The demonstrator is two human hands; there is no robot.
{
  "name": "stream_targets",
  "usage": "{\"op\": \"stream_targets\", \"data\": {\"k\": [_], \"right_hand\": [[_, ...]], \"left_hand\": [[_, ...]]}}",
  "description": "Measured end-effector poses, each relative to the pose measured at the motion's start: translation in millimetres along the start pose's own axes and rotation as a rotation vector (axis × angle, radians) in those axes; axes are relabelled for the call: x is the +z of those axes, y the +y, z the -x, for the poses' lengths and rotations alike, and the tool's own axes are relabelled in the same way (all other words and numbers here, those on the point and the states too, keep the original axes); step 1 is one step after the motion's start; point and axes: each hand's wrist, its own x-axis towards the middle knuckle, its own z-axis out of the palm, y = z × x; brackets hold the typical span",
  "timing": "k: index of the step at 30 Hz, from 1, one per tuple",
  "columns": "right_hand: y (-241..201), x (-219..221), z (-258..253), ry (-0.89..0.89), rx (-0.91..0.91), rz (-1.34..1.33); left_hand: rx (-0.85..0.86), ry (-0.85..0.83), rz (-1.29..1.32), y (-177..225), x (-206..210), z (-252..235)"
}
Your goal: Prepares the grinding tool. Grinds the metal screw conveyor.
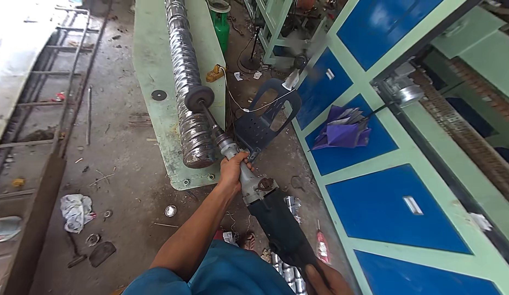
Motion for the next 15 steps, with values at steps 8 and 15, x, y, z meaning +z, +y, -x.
{"op": "stream_targets", "data": {"k": [8,15], "right_hand": [[11.9,-1.8,-2.1,-0.002,0.02,-0.109],[13.0,-2.8,-2.3,-0.029,-0.016,-0.084]], "left_hand": [[-0.021,0.027,-0.05,-8.1,7.9,-2.7],[0.021,0.03,-0.016,-3.0,0.9,6.2]]}}
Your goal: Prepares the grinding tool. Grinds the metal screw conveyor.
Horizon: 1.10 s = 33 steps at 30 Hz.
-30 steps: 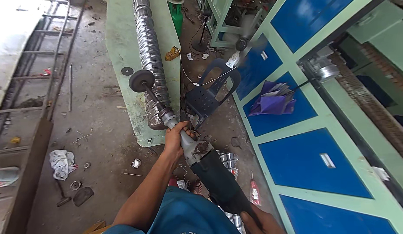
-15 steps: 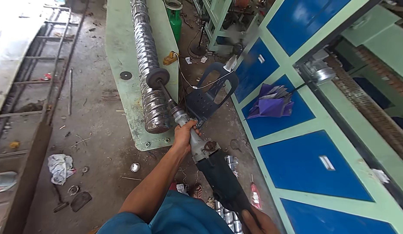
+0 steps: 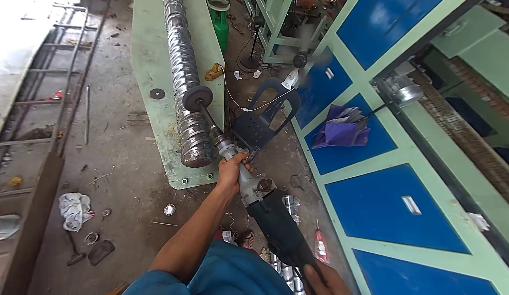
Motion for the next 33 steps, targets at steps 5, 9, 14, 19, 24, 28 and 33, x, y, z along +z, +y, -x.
{"op": "stream_targets", "data": {"k": [5,9,14,19,24,28,33], "right_hand": [[-0.9,0.2,-1.1,-0.021,-0.014,0.062],[-5.9,-0.1,-1.9,-0.049,-0.012,0.083],[-6.9,-1.0,-4.4,-0.067,-0.002,0.119],[-7.1,-2.8,-3.8,-0.059,0.007,0.154],[-2.9,-3.1,-2.1,-0.057,0.007,0.135],[2.6,-2.5,-2.3,-0.038,0.007,0.071],[12.2,-6.6,-6.7,-0.02,-0.007,0.042]], "left_hand": [[0.037,0.022,0.022,5.9,-10.6,7.7],[0.059,0.047,0.04,11.0,-19.6,13.0],[0.073,0.066,0.047,13.3,-29.8,16.5],[0.069,0.075,0.04,12.9,-31.9,16.5],[0.064,0.048,0.019,9.9,-23.2,15.9],[0.059,0.037,0.004,4.1,-12.6,9.3],[0.038,0.026,-0.023,-4.0,-0.1,-0.5]]}}
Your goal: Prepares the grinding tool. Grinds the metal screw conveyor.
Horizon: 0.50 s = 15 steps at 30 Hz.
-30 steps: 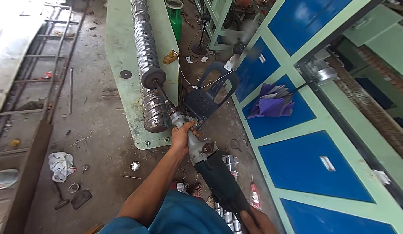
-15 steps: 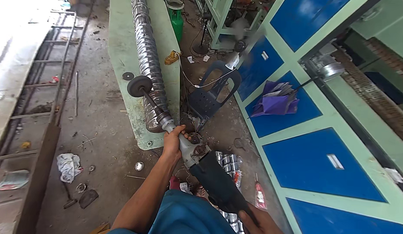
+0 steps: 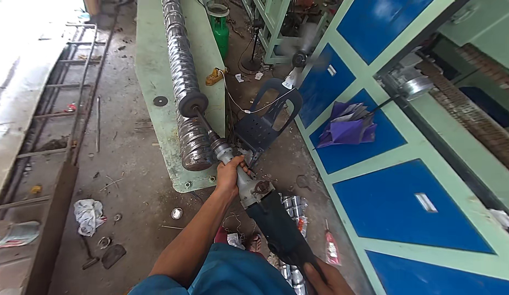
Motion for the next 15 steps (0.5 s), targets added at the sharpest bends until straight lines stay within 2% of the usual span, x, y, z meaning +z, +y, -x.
{"op": "stream_targets", "data": {"k": [15], "right_hand": [[37.0,-4.0,-23.2,-0.007,0.006,-0.162]], "left_hand": [[-0.025,0.037,-0.082,-24.3,13.9,-24.9]]}}
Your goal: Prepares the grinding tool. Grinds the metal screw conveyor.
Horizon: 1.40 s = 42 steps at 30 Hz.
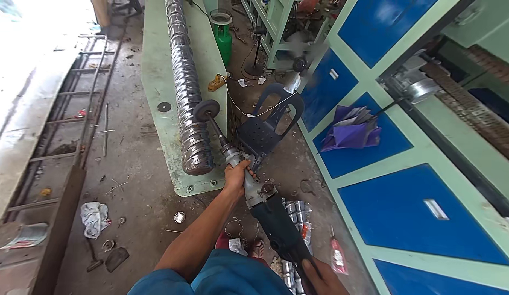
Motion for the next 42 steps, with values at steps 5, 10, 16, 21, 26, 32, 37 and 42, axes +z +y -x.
{"op": "stream_targets", "data": {"k": [5,10,16,21,26,32,37,42], "right_hand": [[1.8,0.7,-1.9,0.0,0.001,0.012],[2.1,2.2,1.5,-0.019,0.011,0.03],[2.6,4.5,2.8,-0.035,0.004,0.044],[-2.4,6.4,5.2,-0.043,-0.006,0.069],[-8.8,7.5,6.7,-0.055,-0.007,0.104],[-24.2,8.9,11.1,-0.064,-0.004,0.199],[-38.6,10.7,15.2,-0.064,-0.015,0.268],[-39.6,11.8,15.9,-0.062,-0.009,0.304]], "left_hand": [[0.018,0.006,-0.022,2.4,0.1,4.8],[0.038,0.004,-0.003,4.5,-6.6,10.1],[0.058,0.011,0.005,9.7,-12.3,17.0],[0.073,0.003,0.033,13.3,-18.9,22.6],[0.084,0.008,0.061,17.1,-26.9,27.1],[0.086,0.017,0.112,23.2,-36.6,32.6],[0.082,0.0,0.14,27.4,-44.4,36.0],[0.081,-0.001,0.142,28.2,-50.0,36.6]]}}
